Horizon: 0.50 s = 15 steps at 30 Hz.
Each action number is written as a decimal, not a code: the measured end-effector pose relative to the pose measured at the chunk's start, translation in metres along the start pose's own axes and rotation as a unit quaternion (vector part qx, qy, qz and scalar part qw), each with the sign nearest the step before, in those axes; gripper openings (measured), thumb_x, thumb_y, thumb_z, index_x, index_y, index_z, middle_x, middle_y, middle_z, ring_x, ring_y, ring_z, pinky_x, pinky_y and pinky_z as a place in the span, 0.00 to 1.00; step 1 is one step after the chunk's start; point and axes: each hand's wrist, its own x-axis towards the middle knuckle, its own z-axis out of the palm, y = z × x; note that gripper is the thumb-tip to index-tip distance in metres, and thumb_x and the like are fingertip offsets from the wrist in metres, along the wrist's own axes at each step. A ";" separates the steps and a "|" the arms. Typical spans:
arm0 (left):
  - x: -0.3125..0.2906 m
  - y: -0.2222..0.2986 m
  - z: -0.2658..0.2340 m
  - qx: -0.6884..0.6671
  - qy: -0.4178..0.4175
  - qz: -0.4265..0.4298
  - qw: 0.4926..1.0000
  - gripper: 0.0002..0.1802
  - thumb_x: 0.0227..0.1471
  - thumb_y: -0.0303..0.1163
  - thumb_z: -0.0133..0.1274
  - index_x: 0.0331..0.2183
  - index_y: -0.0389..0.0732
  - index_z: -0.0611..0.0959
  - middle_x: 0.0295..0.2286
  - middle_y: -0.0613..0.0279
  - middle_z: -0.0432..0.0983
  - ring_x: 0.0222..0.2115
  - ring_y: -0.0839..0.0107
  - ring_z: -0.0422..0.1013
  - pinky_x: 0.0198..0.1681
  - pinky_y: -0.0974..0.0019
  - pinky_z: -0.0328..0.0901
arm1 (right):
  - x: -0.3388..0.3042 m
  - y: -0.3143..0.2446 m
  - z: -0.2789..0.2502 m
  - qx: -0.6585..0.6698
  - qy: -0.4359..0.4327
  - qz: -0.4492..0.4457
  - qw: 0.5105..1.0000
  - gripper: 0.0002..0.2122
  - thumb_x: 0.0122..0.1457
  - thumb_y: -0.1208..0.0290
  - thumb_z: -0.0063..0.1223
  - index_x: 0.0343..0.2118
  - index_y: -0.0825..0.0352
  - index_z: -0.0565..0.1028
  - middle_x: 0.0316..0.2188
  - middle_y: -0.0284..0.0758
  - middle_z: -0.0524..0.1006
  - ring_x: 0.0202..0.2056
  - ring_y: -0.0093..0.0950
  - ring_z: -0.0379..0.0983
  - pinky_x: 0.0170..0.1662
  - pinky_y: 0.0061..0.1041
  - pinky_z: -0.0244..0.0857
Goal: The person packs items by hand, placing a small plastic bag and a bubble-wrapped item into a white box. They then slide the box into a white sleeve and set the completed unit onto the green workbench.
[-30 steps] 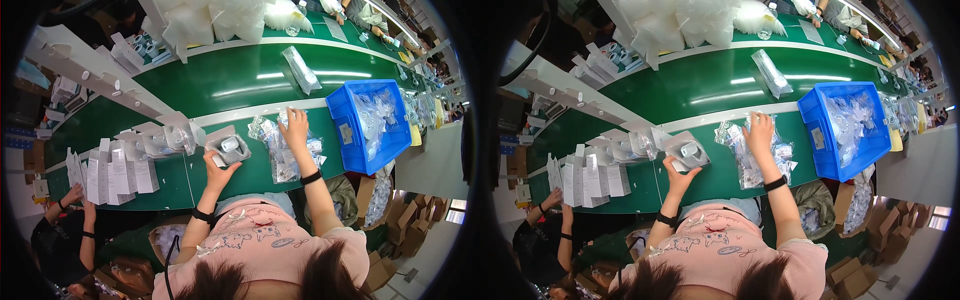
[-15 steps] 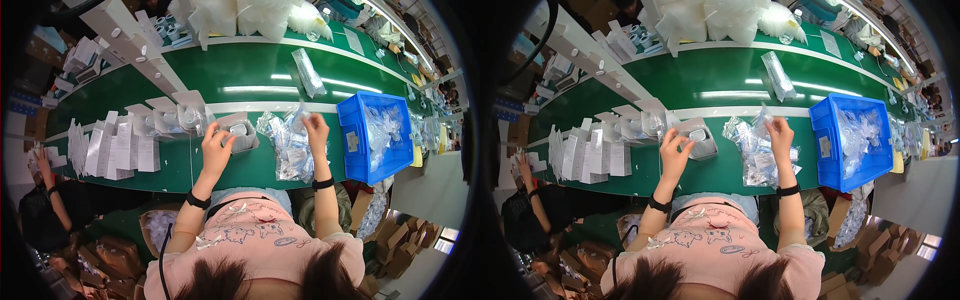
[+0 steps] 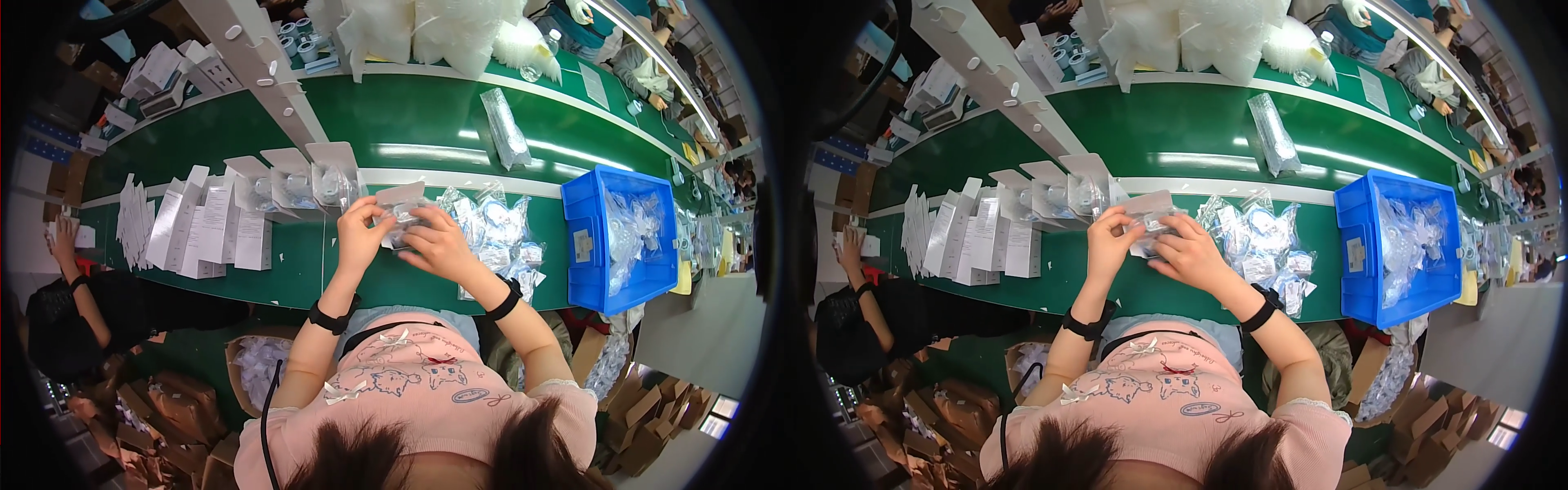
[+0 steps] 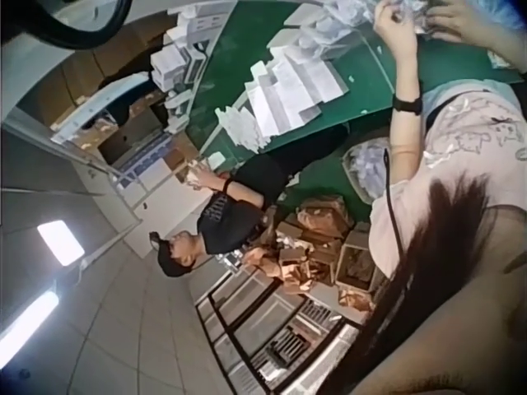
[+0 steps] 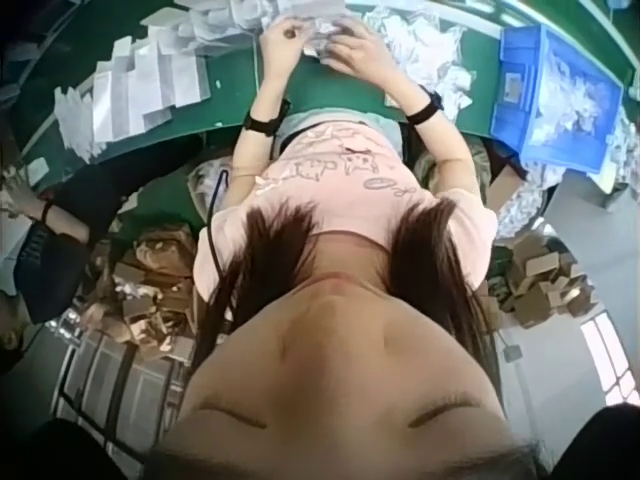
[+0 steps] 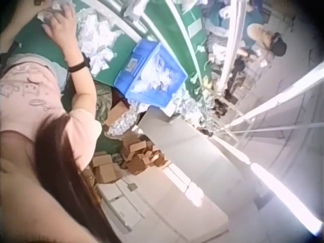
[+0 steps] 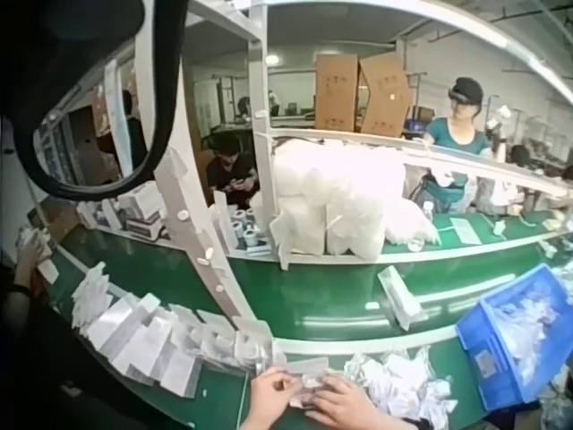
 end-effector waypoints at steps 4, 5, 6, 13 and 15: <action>-0.001 -0.001 0.001 -0.007 0.035 0.031 0.999 0.07 0.34 0.21 0.58 0.19 0.31 0.76 0.31 0.63 0.70 0.14 0.86 0.53 0.16 0.79 0.50 | -0.007 -0.004 -0.003 -0.032 -0.056 0.085 0.994 0.17 0.37 0.72 0.60 0.34 0.65 0.72 0.38 0.35 0.69 0.45 0.32 0.63 0.51 0.31 0.55; -0.005 -0.004 0.000 -0.014 0.030 0.007 0.999 0.07 0.34 0.22 0.58 0.21 0.32 0.76 0.32 0.61 0.71 0.17 0.81 0.58 0.20 0.77 0.54 | -0.011 0.000 -0.004 -0.025 0.008 0.084 0.996 0.21 0.36 0.71 0.62 0.37 0.66 0.71 0.39 0.34 0.69 0.46 0.31 0.63 0.52 0.31 0.53; -0.005 -0.005 -0.001 -0.020 0.030 -0.013 0.999 0.08 0.33 0.24 0.58 0.22 0.33 0.76 0.33 0.58 0.71 0.20 0.76 0.63 0.23 0.75 0.58 | -0.013 0.006 -0.004 -0.018 0.075 0.078 0.994 0.25 0.34 0.69 0.63 0.40 0.67 0.69 0.40 0.34 0.68 0.46 0.30 0.63 0.53 0.30 0.52; -0.011 0.022 -0.020 0.097 0.110 0.217 0.965 0.16 0.37 0.25 0.56 0.33 0.37 0.73 0.43 0.52 0.65 0.44 0.60 0.63 0.43 0.66 0.60 | -0.066 0.046 0.089 0.464 0.037 0.408 0.785 0.36 0.35 0.74 0.64 0.50 0.67 0.57 0.45 0.37 0.65 0.48 0.30 0.60 0.52 0.29 0.52; -0.009 -0.014 -0.078 0.232 0.265 0.203 0.914 0.19 0.37 0.30 0.56 0.35 0.37 0.72 0.43 0.49 0.64 0.48 0.50 0.57 0.51 0.53 0.51 | -0.058 0.053 0.098 0.505 0.028 0.431 0.747 0.38 0.35 0.75 0.64 0.51 0.67 0.55 0.45 0.37 0.64 0.49 0.30 0.60 0.52 0.29 0.52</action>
